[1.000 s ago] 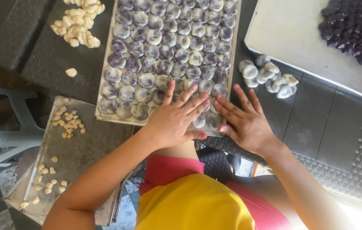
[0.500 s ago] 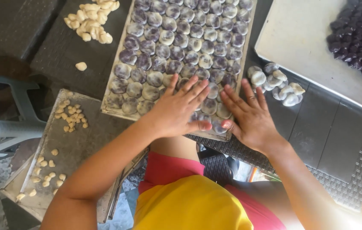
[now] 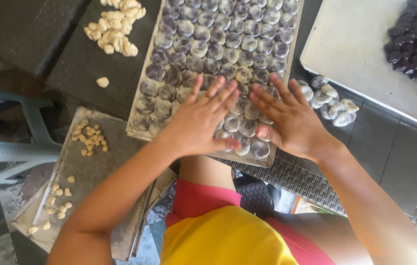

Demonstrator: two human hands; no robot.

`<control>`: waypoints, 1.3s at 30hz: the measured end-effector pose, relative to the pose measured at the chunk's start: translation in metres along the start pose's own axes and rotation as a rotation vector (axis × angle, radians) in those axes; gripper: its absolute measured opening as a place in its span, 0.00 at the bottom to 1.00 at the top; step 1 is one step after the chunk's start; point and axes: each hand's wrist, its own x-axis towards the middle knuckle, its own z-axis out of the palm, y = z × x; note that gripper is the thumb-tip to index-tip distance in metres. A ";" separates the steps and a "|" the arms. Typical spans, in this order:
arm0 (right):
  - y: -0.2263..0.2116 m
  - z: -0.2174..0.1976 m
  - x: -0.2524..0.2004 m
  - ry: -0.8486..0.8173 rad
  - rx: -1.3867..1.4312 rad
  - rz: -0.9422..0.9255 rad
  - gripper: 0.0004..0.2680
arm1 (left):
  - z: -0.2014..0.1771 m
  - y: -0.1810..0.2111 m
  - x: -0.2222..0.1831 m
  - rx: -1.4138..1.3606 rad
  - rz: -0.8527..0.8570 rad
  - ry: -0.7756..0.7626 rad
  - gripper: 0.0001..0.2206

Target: Filling small pieces of dough with purple filling and rolling them into balls on a production table.

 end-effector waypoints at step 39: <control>0.007 0.020 0.104 -0.224 -0.058 -0.139 0.37 | -0.023 -0.088 -0.056 -0.445 -0.416 -0.023 0.36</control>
